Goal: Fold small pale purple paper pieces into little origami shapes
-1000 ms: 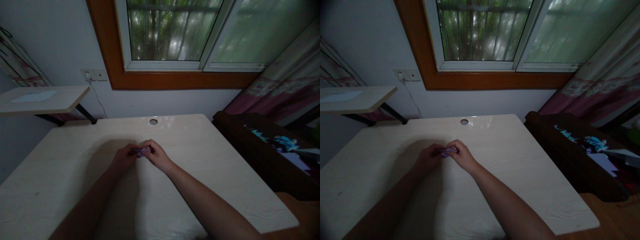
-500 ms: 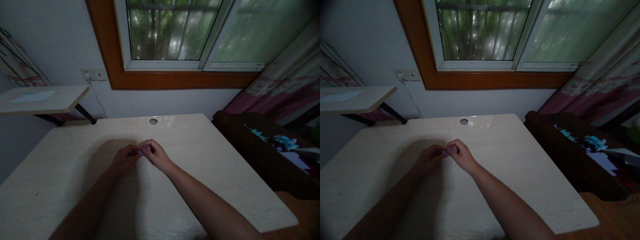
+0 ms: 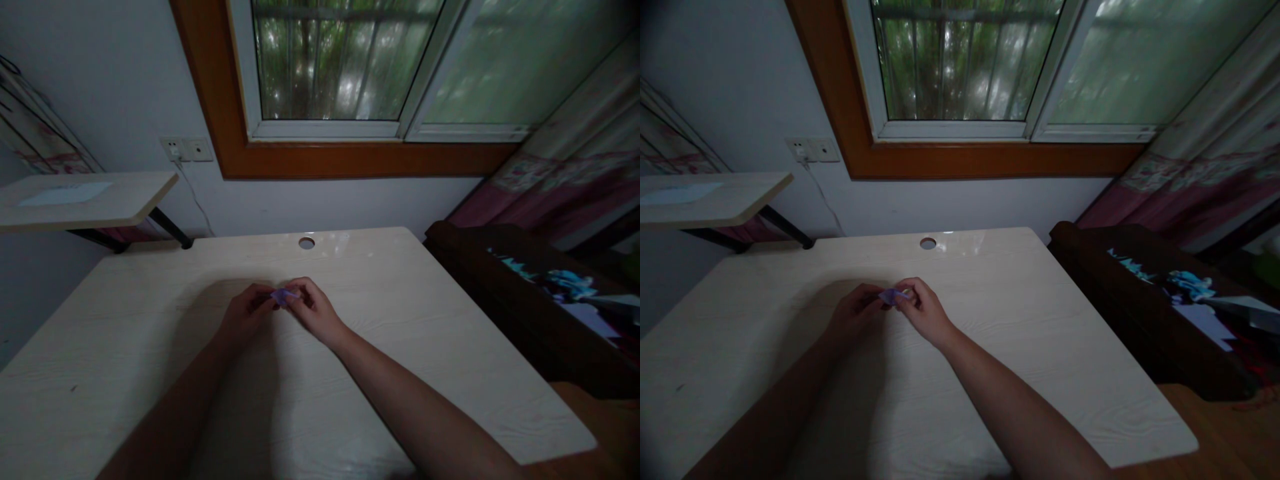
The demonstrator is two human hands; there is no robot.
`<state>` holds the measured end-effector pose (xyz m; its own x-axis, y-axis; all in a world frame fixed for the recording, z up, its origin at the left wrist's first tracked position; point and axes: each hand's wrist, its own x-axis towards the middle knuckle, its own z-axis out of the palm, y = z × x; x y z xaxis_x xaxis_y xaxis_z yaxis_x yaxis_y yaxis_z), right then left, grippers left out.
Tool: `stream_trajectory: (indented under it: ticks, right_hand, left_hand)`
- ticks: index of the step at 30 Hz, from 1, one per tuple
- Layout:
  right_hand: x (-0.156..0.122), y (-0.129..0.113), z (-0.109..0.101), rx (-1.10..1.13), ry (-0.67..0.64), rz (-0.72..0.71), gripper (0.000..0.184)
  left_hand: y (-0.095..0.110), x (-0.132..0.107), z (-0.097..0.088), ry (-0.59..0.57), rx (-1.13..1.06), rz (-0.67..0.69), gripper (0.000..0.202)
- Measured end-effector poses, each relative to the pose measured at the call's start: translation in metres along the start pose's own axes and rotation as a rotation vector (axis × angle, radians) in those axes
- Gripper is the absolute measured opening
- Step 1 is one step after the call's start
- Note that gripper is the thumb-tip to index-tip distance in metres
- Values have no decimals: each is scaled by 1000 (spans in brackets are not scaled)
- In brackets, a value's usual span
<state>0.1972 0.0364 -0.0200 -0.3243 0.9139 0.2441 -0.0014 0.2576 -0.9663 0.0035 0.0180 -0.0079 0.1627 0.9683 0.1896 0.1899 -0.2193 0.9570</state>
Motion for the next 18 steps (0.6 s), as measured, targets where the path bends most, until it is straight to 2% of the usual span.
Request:
stream_trajectory:
  ticks: [6,11,18]
  right_hand:
    - [1,2,0,-116,74,-50,19]
    - [3,1,-2,-220,50,-97,13]
    - [3,-1,-1,-264,61,-124,14]
  left_hand:
    - [2,0,4,-41,122,50,23]
    - [5,-2,7,-90,241,120,24]
    - [3,-2,7,-67,201,17,23]
